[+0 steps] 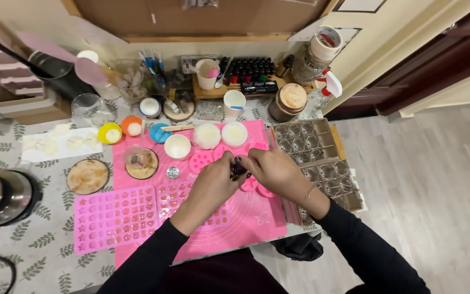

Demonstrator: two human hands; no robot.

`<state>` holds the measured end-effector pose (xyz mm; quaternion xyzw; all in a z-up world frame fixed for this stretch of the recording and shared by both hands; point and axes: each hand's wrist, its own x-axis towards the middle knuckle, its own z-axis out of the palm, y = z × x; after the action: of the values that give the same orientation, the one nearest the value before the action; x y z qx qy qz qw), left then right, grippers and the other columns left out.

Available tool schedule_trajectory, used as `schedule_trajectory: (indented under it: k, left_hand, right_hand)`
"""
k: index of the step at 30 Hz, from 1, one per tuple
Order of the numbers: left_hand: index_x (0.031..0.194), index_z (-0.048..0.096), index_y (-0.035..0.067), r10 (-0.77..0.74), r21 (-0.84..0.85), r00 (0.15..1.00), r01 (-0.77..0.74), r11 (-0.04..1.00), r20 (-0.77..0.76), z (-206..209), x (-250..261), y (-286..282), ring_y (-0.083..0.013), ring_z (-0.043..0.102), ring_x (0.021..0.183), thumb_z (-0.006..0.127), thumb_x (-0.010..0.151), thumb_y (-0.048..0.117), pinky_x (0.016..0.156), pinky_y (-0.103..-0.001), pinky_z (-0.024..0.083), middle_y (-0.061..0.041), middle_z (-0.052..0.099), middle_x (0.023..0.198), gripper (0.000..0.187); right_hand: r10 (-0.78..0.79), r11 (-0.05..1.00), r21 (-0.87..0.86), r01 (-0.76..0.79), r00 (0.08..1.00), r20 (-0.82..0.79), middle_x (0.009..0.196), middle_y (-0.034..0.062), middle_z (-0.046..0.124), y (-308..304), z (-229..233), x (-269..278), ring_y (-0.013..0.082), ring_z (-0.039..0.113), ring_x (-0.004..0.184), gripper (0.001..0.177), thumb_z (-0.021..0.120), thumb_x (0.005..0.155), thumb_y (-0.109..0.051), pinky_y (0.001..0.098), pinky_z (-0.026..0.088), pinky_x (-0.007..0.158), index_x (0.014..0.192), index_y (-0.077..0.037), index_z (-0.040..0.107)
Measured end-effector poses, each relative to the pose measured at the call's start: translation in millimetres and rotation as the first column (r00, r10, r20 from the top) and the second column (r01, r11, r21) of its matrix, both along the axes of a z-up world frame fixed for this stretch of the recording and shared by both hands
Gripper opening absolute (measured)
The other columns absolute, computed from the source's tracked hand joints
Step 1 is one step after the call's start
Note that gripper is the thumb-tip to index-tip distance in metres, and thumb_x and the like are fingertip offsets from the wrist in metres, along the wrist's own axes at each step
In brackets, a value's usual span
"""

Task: The person stirs melted wax in a small pot on a hot plate, adds liquid from a small dark bottle into the pot, and stirs again. They wipe drips with a tissue, then use a spoon to ladle the melted wax into pink silicone candle molds on the table.

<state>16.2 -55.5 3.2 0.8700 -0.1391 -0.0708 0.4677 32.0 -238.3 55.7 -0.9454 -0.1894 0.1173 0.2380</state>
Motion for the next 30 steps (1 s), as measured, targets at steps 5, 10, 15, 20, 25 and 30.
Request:
schedule_trajectory:
  k: [5,10,15,20,25,30]
  left_hand:
    - [0.095,0.053,0.001,0.035,0.055,0.999,-0.036,0.998,0.019,-4.1,12.2,-10.8,-0.0396,0.07,0.071,0.079,0.085,0.028,0.06,-0.048,0.054,-0.021,0.07,0.075,0.039]
    - [0.097,0.053,0.001,0.041,0.084,0.998,-0.044,0.996,0.042,-8.1,21.1,-12.2,-0.04,0.07,0.071,0.078,0.084,0.027,0.06,-0.049,0.053,-0.021,0.07,0.075,0.038]
    - [0.097,0.053,0.0,0.05,0.114,0.998,-0.055,0.992,0.05,-6.8,30.2,-10.3,-0.04,0.07,0.071,0.078,0.085,0.028,0.06,-0.048,0.054,-0.022,0.07,0.077,0.039]
    - [0.108,0.051,-0.003,0.039,0.013,0.993,-0.041,0.999,0.108,-4.2,31.8,-23.3,-0.0399,0.071,0.073,0.08,0.084,0.027,0.061,-0.047,0.055,-0.022,0.07,0.079,0.048]
    - [0.12,0.049,-0.001,0.132,-0.069,0.977,-0.122,0.99,0.17,-7.4,47.9,-34.4,-0.0398,0.071,0.076,0.079,0.085,0.021,0.062,-0.046,0.055,-0.02,0.071,0.078,0.051]
    - [0.127,0.046,-0.001,0.222,-0.113,0.874,-0.192,0.975,0.433,5.0,73.3,-40.7,-0.0377,0.07,0.078,0.082,0.082,0.018,0.068,-0.045,0.054,-0.018,0.07,0.084,0.061]
  right_hand:
    - [0.09,0.989,0.117,-0.092,0.996,0.029,0.073,0.0193,0.066,-15.0,20.4,14.4,0.0394,0.066,0.069,0.02,0.058,0.1,-0.021,0.0506,0.051,0.062,0.102,-0.002,0.058]
    - [0.168,0.983,0.088,-0.162,0.984,-0.06,0.072,0.0198,0.066,-28.9,-3.7,30.3,0.0387,0.065,0.069,0.016,0.057,0.1,-0.02,0.0496,0.051,0.066,0.101,-0.005,0.058]
    - [0.183,0.967,0.189,-0.169,0.981,-0.058,0.073,0.0179,0.068,-16.2,21.4,39.3,0.0376,0.07,0.069,0.029,0.06,0.094,-0.019,0.0465,0.052,0.064,0.117,-0.003,0.055]
    - [0.198,0.974,0.103,-0.201,0.979,0.041,0.076,0.0193,0.068,-15.4,22.3,50.9,0.0396,0.07,0.074,0.019,0.062,0.099,-0.02,0.0479,0.053,0.066,0.106,-0.003,0.06]
    - [0.196,0.961,0.193,-0.199,0.98,0.036,0.074,0.0191,0.067,-11.2,42.4,63.6,0.0382,0.069,0.071,0.024,0.068,0.09,-0.016,0.0464,0.051,0.061,0.103,0.001,0.058]
    - [-0.054,0.969,0.236,0.072,0.995,-0.08,0.065,0.0093,0.062,-14.2,50.6,77.8,0.018,0.058,0.058,0.019,0.069,0.092,-0.015,0.0342,0.046,0.055,0.102,-0.001,0.061]
